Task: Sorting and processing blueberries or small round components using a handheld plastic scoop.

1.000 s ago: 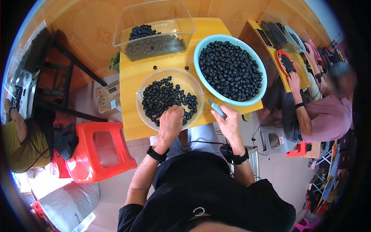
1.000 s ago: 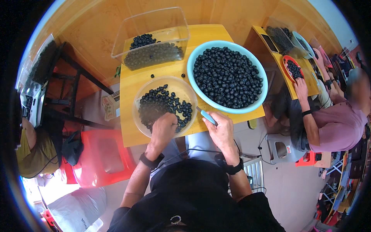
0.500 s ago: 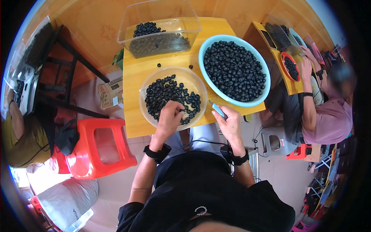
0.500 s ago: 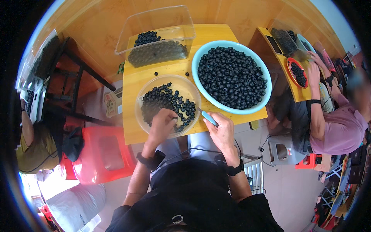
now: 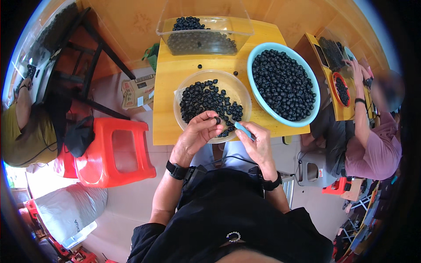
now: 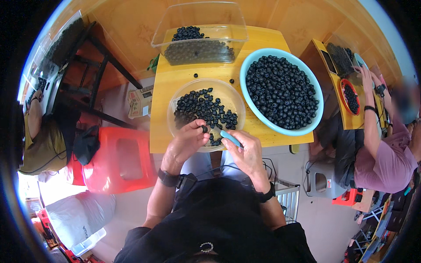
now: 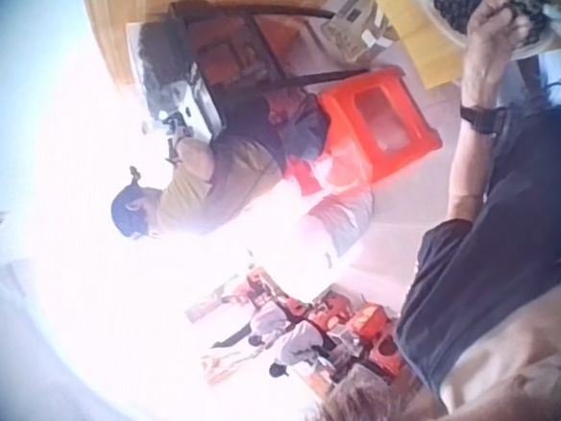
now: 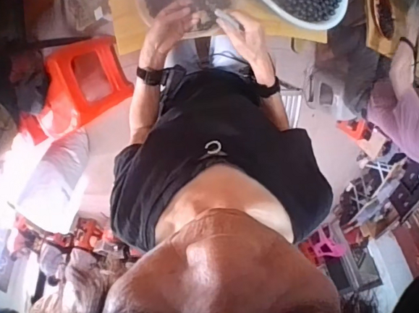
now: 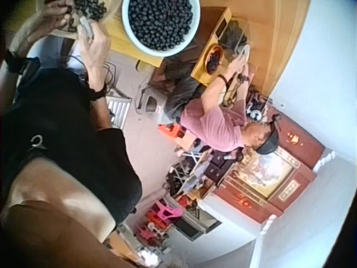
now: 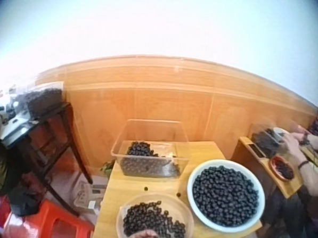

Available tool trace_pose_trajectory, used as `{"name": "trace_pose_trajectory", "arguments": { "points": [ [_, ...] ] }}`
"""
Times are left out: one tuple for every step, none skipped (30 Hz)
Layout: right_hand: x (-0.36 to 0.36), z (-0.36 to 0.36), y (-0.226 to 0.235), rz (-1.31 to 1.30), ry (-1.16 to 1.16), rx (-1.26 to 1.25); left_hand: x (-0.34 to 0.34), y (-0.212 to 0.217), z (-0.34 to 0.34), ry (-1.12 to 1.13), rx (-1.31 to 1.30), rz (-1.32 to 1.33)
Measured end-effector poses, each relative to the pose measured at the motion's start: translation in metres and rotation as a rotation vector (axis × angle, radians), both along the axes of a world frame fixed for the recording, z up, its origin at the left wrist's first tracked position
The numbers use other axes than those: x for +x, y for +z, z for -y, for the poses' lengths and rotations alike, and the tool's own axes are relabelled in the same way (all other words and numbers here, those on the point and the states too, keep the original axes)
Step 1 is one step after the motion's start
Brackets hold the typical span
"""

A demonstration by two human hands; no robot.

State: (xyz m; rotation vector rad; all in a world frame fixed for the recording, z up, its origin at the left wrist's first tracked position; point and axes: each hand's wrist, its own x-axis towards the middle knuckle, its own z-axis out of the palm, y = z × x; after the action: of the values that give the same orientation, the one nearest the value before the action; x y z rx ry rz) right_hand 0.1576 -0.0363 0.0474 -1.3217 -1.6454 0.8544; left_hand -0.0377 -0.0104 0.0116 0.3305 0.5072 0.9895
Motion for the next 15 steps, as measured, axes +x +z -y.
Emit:
{"name": "trace_pose_trajectory", "arguments": {
  "points": [
    [-0.002,0.0,0.001,0.001,0.004,0.0,-0.001,-0.004,0.0,-0.019,-0.009,0.07],
    [-0.004,0.0,0.002,0.005,0.013,0.0,-0.002,-0.008,0.001,-0.014,-0.009,0.071],
    [-0.006,0.0,0.003,0.008,0.022,0.001,-0.002,-0.01,0.002,-0.014,-0.015,0.12],
    [-0.007,0.001,0.003,0.01,0.024,0.0,-0.001,-0.011,0.002,-0.017,-0.021,0.169],
    [-0.008,0.001,0.003,0.019,0.039,0.017,-0.001,-0.01,0.003,-0.015,-0.021,0.17],
    [-0.009,0.001,0.003,0.028,0.055,0.035,0.001,-0.008,0.003,-0.008,-0.017,0.179],
    [-0.01,0.001,0.005,0.028,0.059,0.034,0.001,-0.008,0.004,0.001,-0.013,0.187],
    [-0.012,0.001,0.009,0.079,0.085,0.036,0.001,-0.008,0.004,0.004,-0.013,0.187],
    [-0.014,0.002,0.012,0.13,0.11,0.039,0.001,-0.008,0.004,0.007,-0.011,0.18],
    [-0.015,0.001,0.013,0.13,0.11,0.039,0.001,-0.008,0.004,0.006,-0.008,0.174],
    [-0.015,0.001,0.013,0.157,0.135,0.04,0.001,-0.009,0.004,0.006,-0.008,0.174],
    [-0.016,0.001,0.013,0.183,0.16,0.042,0.001,-0.01,0.005,0.002,-0.001,0.147],
    [-0.016,0.0,0.013,0.183,0.16,0.042,0.001,-0.011,0.005,-0.003,0.005,0.12],
    [-0.016,0.0,0.013,0.2,0.156,0.053,0.001,-0.01,0.005,-0.003,0.005,0.12],
    [-0.016,0.0,0.013,0.217,0.153,0.064,0.001,-0.009,0.006,-0.005,0.015,0.118]
  ]
}}
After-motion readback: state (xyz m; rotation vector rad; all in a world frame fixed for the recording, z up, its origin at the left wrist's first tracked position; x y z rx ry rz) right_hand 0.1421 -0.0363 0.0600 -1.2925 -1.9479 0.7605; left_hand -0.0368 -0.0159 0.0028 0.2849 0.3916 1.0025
